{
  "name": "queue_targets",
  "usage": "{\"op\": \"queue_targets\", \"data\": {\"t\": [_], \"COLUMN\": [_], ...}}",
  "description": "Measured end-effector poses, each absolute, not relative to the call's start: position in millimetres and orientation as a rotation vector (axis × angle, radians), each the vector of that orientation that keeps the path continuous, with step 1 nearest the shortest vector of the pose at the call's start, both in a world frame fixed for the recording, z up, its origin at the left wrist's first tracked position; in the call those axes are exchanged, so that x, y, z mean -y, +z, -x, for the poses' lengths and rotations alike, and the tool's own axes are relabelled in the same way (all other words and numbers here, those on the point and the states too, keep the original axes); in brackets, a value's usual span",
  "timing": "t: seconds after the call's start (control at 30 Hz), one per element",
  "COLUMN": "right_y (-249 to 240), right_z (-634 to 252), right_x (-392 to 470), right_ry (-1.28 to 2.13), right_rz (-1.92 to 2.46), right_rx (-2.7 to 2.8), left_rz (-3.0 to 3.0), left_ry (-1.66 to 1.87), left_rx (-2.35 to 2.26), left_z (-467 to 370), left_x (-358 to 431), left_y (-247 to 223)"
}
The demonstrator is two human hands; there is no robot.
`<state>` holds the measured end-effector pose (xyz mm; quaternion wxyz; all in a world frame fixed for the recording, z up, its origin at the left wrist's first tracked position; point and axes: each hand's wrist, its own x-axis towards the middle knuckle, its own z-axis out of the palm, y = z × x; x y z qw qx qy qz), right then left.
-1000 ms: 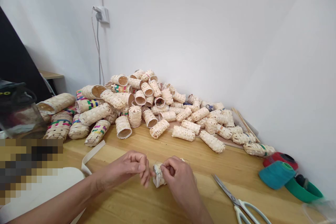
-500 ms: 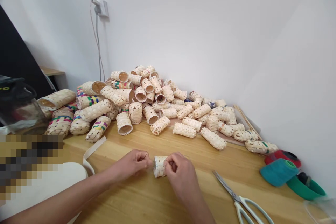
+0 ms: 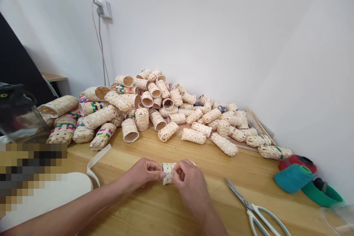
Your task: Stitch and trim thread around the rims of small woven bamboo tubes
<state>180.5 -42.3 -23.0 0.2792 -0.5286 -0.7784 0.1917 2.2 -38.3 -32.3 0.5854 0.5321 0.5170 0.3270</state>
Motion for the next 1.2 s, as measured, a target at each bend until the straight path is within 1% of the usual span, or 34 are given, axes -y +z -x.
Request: {"op": "queue_targets", "data": {"t": [0.2,0.37,0.53,0.63,0.87,1.03,1.2], "right_y": [-25,-27,-29,-29,-32,-30,-31], "right_z": [-181,-185,-181,-178,-176,-174,-174], "right_x": [41,38,34,31,32,36,35], "right_ry": [0.458,0.304,0.491,0.554,0.519,0.446,0.409], "right_rz": [1.42,1.318,1.236,1.247,1.257,1.266,1.268], "right_rx": [2.092,2.036,2.209,2.207,2.199,2.238,2.264], "left_rz": [-1.148,-1.132,-1.178,-1.201,-1.211,-1.358,-1.712], "left_ry": [0.806,0.828,0.802,0.805,0.781,0.765,0.681], "left_rx": [-1.277,-1.266,-1.258,-1.226,-1.138,-1.073,-1.148], "left_z": [-10,-10,-9,-8,-7,-1,9], "left_x": [39,38,40,41,44,39,34], "left_y": [-28,-33,-33,-33,-34,-42,-45]}}
